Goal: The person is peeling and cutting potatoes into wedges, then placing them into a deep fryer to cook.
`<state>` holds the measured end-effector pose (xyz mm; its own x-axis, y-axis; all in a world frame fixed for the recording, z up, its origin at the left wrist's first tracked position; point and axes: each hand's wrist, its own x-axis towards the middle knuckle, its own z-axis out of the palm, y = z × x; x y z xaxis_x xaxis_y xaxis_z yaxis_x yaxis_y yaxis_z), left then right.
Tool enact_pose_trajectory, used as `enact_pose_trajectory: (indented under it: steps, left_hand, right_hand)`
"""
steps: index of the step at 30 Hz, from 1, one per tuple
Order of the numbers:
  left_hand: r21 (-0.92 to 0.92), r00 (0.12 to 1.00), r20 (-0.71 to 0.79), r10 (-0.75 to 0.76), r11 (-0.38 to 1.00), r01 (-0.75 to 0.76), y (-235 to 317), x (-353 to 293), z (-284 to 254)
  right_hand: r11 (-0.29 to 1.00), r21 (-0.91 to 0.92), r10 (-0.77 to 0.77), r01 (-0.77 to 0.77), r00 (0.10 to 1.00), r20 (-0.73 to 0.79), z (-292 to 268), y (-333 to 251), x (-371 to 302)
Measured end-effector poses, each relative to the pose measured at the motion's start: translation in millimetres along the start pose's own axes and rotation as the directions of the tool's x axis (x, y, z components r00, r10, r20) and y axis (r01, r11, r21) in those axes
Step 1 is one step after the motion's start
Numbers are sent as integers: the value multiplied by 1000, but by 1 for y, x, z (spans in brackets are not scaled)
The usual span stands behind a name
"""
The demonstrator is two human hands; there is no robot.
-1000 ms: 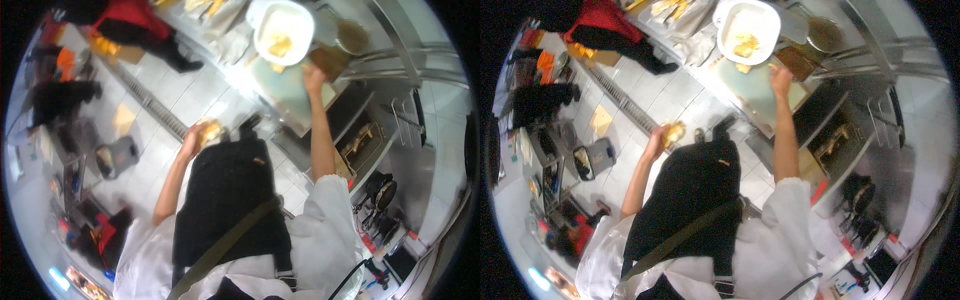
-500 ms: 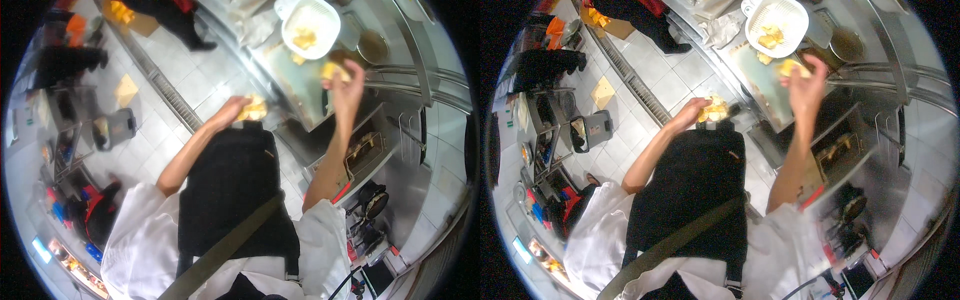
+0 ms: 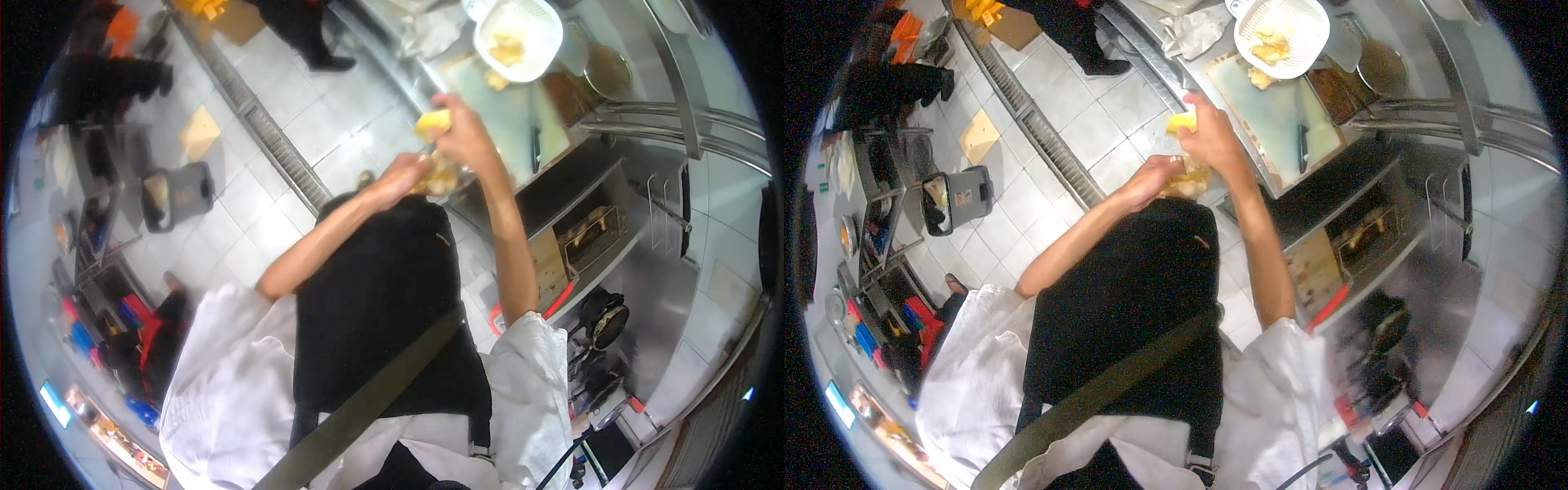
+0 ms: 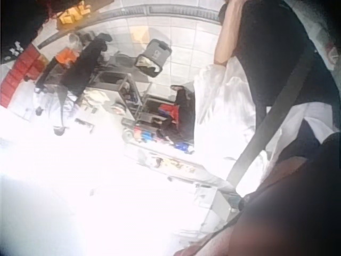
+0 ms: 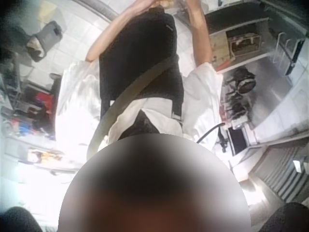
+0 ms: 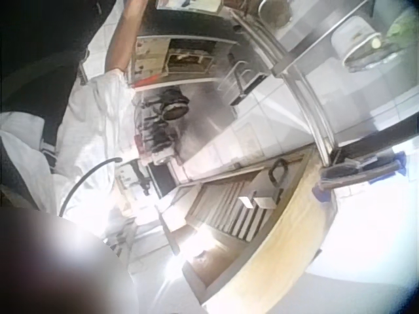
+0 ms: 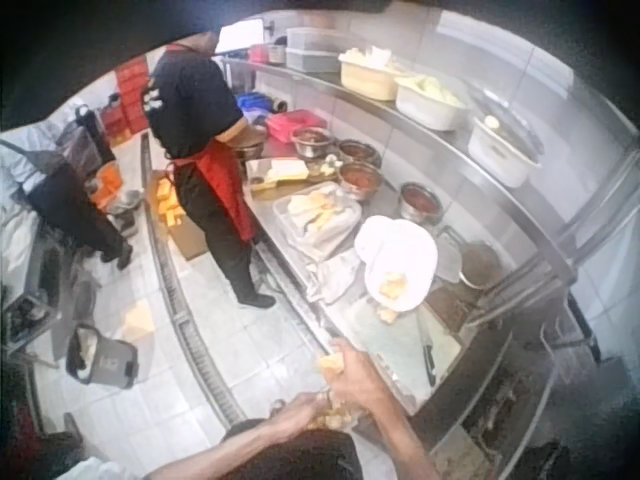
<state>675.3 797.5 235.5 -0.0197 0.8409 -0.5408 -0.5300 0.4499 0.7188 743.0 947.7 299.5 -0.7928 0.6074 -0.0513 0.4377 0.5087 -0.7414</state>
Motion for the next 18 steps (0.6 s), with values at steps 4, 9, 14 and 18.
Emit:
enact_pose_trajectory:
  steps: [4,9,14,18]
  left_hand:
    - [-216,999,31,10,976,-3,8,-19,-1]
    - [-309,988,130,87,950,-43,6,-23,-18]
    - [-317,976,187,116,947,-52,15,-42,-17]
    - [-288,997,67,47,957,-26,23,-54,2]
  right_hand:
    - [993,-106,-35,58,977,209,2,-31,-3]
    - [967,-52,-208,251,887,411,-7,-35,-51]
    - [879,-311,-251,362,905,343,-31,-41,-89]
    - [894,-188,-329,406,882,338,-39,-31,-105]
